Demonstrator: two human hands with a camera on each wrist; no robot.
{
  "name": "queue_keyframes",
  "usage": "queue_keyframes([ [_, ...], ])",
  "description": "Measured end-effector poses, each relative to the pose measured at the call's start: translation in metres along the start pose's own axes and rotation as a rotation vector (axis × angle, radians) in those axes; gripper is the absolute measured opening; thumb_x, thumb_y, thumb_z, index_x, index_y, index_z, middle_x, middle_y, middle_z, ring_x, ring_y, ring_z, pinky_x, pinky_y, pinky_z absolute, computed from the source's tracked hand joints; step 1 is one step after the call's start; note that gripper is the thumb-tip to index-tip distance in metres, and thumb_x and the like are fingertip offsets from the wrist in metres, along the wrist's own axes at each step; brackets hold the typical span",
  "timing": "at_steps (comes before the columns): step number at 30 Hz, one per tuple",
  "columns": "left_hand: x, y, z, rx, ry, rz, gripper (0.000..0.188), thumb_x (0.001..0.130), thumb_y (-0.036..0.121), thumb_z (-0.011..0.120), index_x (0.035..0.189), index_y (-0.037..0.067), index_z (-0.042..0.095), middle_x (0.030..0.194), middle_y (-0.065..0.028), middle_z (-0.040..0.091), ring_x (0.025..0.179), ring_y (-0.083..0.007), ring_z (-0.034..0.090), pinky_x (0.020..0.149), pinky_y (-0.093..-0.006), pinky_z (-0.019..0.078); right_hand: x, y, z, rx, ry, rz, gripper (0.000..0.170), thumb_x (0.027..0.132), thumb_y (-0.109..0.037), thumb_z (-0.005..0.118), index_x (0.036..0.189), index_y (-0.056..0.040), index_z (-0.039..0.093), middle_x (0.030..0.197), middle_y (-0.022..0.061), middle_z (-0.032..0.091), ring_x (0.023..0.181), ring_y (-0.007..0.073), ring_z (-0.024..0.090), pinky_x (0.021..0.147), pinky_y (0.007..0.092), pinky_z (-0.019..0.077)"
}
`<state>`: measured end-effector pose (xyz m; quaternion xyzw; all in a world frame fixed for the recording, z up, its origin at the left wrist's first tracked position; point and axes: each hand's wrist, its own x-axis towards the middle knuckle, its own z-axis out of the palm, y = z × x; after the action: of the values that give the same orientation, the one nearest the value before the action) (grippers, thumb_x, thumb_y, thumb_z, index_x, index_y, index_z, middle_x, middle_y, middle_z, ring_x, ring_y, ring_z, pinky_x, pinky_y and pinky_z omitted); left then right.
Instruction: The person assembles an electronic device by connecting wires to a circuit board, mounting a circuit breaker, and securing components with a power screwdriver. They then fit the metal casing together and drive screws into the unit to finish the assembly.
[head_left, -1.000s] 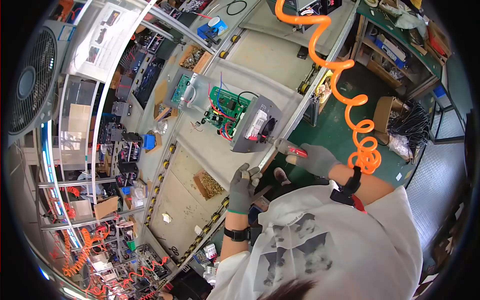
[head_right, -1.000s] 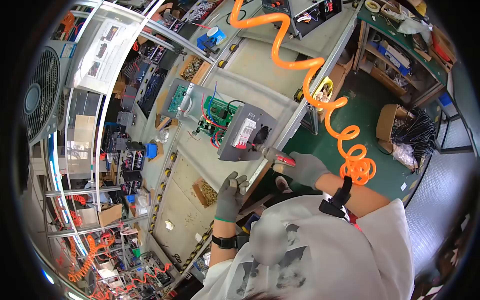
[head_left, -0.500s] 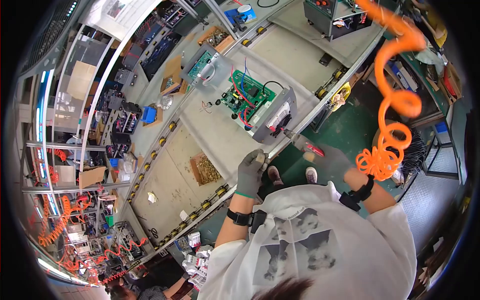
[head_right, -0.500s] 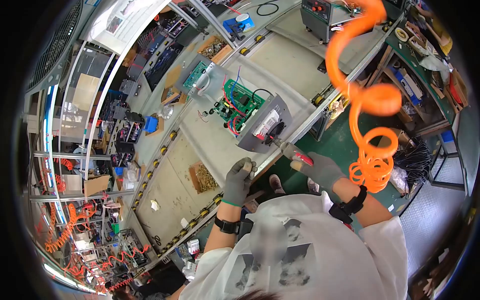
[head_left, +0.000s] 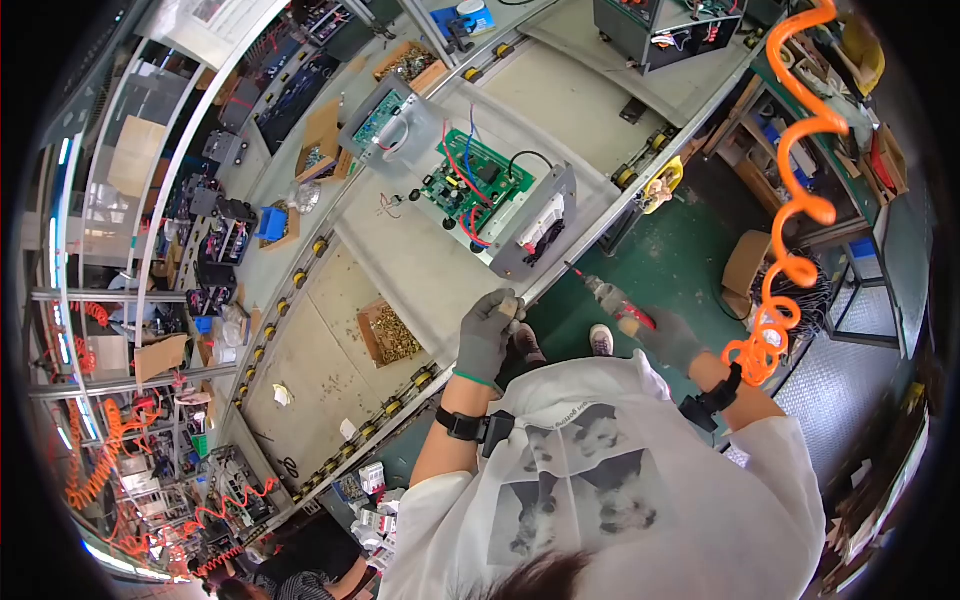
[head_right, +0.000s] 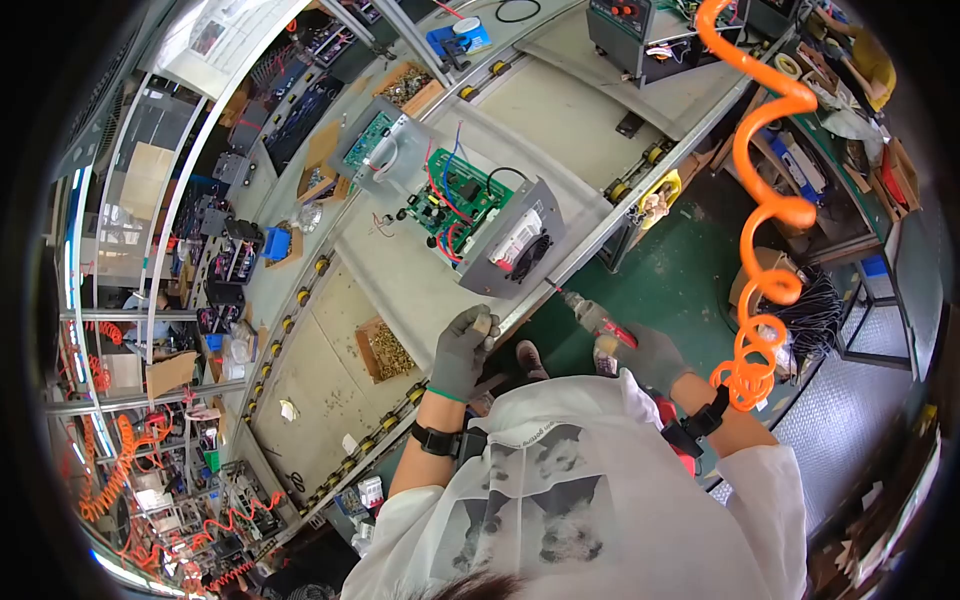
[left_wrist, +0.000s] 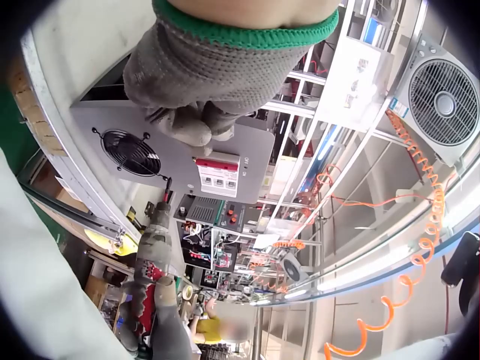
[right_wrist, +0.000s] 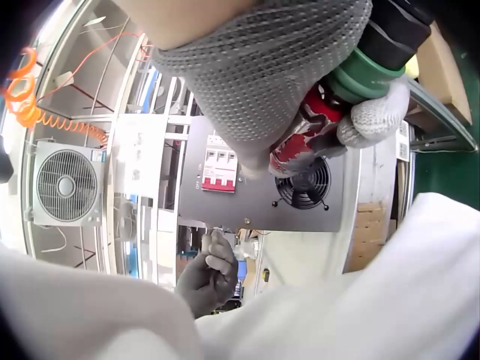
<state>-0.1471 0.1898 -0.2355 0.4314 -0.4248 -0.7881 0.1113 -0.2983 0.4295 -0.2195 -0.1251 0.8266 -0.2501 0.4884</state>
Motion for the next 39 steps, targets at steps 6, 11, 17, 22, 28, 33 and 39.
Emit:
queue_keyframes([
  [6, 0.005, 0.004, 0.011, 0.051, -0.255, 0.024, 0.027, 0.091, 0.024, 0.061, 0.099, -0.002, 0.06, 0.075, -0.0043, 0.058, 0.059, -0.0078, 0.048, 0.053, -0.0202, 0.0395, -0.036, 0.018, 0.007, 0.037, -0.066, -0.266, 0.061, 0.08, -0.055, 0.061, 0.117, -0.0058, 0.057, 0.094, 0.0178, 0.064, 0.086, 0.0297, 0.062, 0.078, 0.0368, 0.0463],
  [11, -0.002, 0.008, 0.027, 0.102, -0.275, 0.069, 0.032, 0.092, 0.029, 0.059, 0.096, -0.002, 0.059, 0.072, -0.0032, 0.056, 0.058, -0.0072, 0.047, 0.052, -0.0204, 0.0373, -0.058, 0.002, 0.001, 0.059, -0.089, -0.275, 0.061, 0.079, -0.056, 0.061, 0.114, -0.0062, 0.058, 0.092, 0.018, 0.064, 0.085, 0.032, 0.062, 0.077, 0.0376, 0.0468],
  [17, -0.009, 0.011, 0.031, 0.155, -0.31, 0.069, 0.032, 0.092, 0.03, 0.059, 0.094, -0.002, 0.058, 0.068, -0.0018, 0.054, 0.056, -0.007, 0.045, 0.051, -0.02, 0.036, -0.055, 0.006, 0.003, 0.052, -0.078, -0.329, 0.059, 0.08, -0.057, 0.06, 0.111, -0.0066, 0.058, 0.089, 0.0175, 0.063, 0.083, 0.0327, 0.062, 0.075, 0.0394, 0.0464],
  [22, -0.013, 0.016, 0.033, 0.202, -0.319, 0.125, 0.027, 0.09, 0.026, 0.062, 0.089, -0.002, 0.059, 0.067, -0.0007, 0.054, 0.057, -0.0077, 0.045, 0.054, -0.021, 0.0367, -0.053, 0.011, 0.003, 0.053, -0.101, -0.352, 0.057, 0.081, -0.057, 0.059, 0.111, -0.008, 0.058, 0.089, 0.0174, 0.063, 0.083, 0.0323, 0.062, 0.076, 0.0388, 0.0463],
  [28, -0.023, 0.032, 0.04, 0.452, -0.301, 0.209, 0.02, 0.089, 0.018, 0.061, 0.082, -0.001, 0.061, 0.071, -0.0014, 0.057, 0.062, -0.0065, 0.048, 0.059, -0.0206, 0.0388, -0.049, 0.012, 0.007, 0.18, -0.201, -0.312, 0.055, 0.083, -0.055, 0.058, 0.111, -0.0081, 0.058, 0.084, 0.0131, 0.061, 0.076, 0.0257, 0.06, 0.072, 0.0357, 0.0464],
  [33, -0.024, 0.032, 0.041, 0.403, -0.275, 0.187, 0.023, 0.091, 0.02, 0.059, 0.094, -0.003, 0.062, 0.07, -0.0014, 0.055, 0.061, -0.0063, 0.047, 0.057, -0.0203, 0.0371, -0.046, 0.012, 0.002, 0.313, -0.352, -0.255, 0.053, 0.085, -0.054, 0.056, 0.111, -0.0072, 0.058, 0.075, 0.0061, 0.054, 0.068, 0.0139, 0.055, 0.061, 0.03, 0.0453],
  [39, -0.023, 0.041, 0.038, 0.411, -0.3, 0.093, 0.025, 0.091, 0.022, 0.06, 0.099, -0.002, 0.06, 0.073, -0.0027, 0.056, 0.063, -0.007, 0.047, 0.057, -0.0202, 0.0371, -0.049, 0.002, -0.006, 0.248, -0.372, -0.188, 0.062, 0.083, -0.059, 0.055, 0.115, -0.0054, 0.056, 0.075, 0.0057, 0.055, 0.062, 0.0114, 0.055, 0.055, 0.0271, 0.0447],
])
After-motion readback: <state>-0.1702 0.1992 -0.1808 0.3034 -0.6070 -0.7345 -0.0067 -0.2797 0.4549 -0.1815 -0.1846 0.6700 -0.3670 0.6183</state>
